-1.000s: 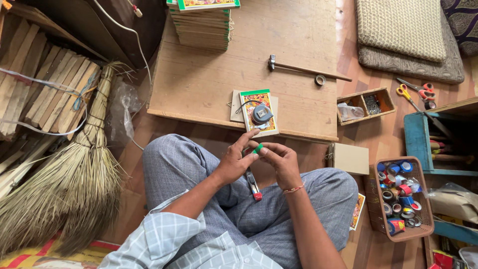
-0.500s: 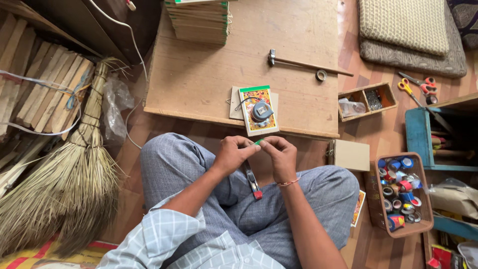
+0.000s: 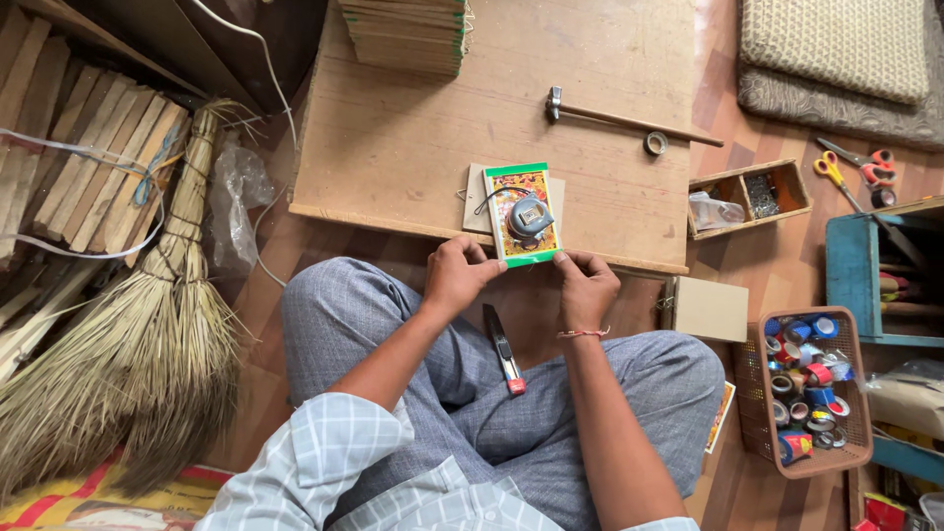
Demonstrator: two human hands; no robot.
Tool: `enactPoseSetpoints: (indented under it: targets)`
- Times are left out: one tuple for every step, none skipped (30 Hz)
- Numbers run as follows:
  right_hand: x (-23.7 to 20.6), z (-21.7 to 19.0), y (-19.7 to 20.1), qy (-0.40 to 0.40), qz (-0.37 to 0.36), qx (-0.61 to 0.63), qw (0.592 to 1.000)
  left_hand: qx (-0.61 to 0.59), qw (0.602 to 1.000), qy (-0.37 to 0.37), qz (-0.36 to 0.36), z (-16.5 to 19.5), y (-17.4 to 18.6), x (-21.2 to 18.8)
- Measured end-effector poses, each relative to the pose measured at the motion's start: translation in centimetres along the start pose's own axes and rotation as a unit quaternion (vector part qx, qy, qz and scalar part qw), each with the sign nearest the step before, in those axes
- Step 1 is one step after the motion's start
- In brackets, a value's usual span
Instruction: The person sits on the floor at a low table and applies green tape around the edges of small devotional picture cards mounted on backing board, pressing the tape down along each side. Finished cards are placed onto a growing stack, and the person picks up the next card to repeat the process.
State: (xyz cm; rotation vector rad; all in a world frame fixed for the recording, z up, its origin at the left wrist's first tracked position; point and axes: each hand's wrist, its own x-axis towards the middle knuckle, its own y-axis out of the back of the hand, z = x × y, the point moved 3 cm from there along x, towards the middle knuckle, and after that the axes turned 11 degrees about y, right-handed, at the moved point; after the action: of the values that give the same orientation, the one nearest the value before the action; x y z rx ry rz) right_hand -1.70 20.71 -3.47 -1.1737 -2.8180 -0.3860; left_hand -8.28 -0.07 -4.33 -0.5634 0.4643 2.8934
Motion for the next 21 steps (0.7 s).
enactPoseSetpoints:
  targets:
    - [0.0, 0.0, 0.0, 0.003, 0.003, -0.001, 1.000, -0.029, 0.999, 0.011, -0.015, 0.0, -0.2, 0.2]
    - [0.0, 0.0, 0.0, 0.004, 0.005, -0.003, 1.000, -0.057, 0.998, 0.025, -0.032, -0.1, -0.4, 0.2]
    - [0.0, 0.1, 0.0, 0.005, 0.007, -0.006, 1.000, -0.058, 0.997, 0.030, -0.038, -0.1, -0.6, 0.3]
    - [0.0, 0.1, -0.1, 0.007, 0.008, -0.001, 1.000, -0.059, 0.997, 0.034, -0.044, -0.1, -0.7, 0.4]
    - [0.1, 0.2, -0.1, 0.009, 0.009, 0.004, 1.000, -0.061, 0.996, 0.038, -0.049, -0.1, -0.9, 0.5]
    - [0.0, 0.3, -0.1, 0.011, 0.010, 0.009, 1.000, -0.064, 0.996, 0.042, -0.050, -0.2, -1.0, 0.5]
    - [0.0, 0.4, -0.1, 0.009, 0.013, 0.014, 1.000, -0.066, 0.995, 0.046, -0.051, -0.2, -1.1, 0.6]
    - [0.0, 0.5, -0.2, 0.007, 0.015, 0.021, 1.000, -0.067, 0.995, 0.050, -0.051, -0.3, -1.1, 0.7]
    - [0.0, 0.5, -0.2, 0.005, 0.016, 0.027, 0.999, -0.069, 0.995, 0.049, -0.049, -0.4, -1.2, 0.8]
    - [0.0, 0.5, -0.2, 0.012, 0.014, 0.021, 1.000, -0.071, 0.995, 0.048, -0.048, -0.5, -1.2, 0.8]
    - [0.1, 0.5, -0.2, 0.018, 0.014, 0.015, 1.000, -0.072, 0.995, 0.047, -0.049, -0.6, -1.3, 0.9]
    - [0.0, 0.4, -0.3, 0.023, 0.013, 0.010, 1.000, -0.074, 0.995, 0.047, -0.051, -0.6, -1.4, 0.9]
    - [0.0, 0.4, -0.3, 0.019, 0.016, 0.013, 1.000, -0.077, 0.995, 0.047, -0.052, -0.7, -1.4, 1.0]
    - [0.0, 0.4, -0.4, 0.016, 0.019, 0.018, 1.000, -0.080, 0.994, 0.047, -0.051, -0.8, -1.4, 1.1]
    - [-0.1, 0.4, -0.4, 0.012, 0.023, 0.021, 0.999, -0.083, 0.994, 0.047, -0.053, -0.8, -1.5, 1.1]
    - [-0.1, 0.4, -0.5, 0.018, 0.022, 0.016, 0.999, -0.085, 0.994, 0.047, -0.055, -0.9, -1.5, 1.1]
    - [-0.1, 0.3, -0.5, 0.025, 0.020, 0.011, 0.999, -0.088, 0.993, 0.047, -0.055, -0.9, -1.5, 1.2]
    - [-0.2, 0.2, -0.6, 0.032, 0.017, 0.007, 0.999, -0.085, 0.994, 0.046, -0.052, -0.9, -1.5, 1.2]
    - [-0.1, 0.2, -0.7, 0.035, 0.030, 0.022, 0.999, -0.082, 0.994, 0.045, -0.049, -1.0, -1.5, 1.2]
    - [0.0, 0.2, -0.7, 0.038, 0.043, 0.037, 0.998, -0.079, 0.995, 0.044, -0.048, -1.0, -1.5, 1.2]
    - [0.1, 0.2, -0.7, 0.040, 0.056, 0.052, 0.996, -0.082, 0.994, 0.047, -0.050, -1.0, -1.5, 1.1]
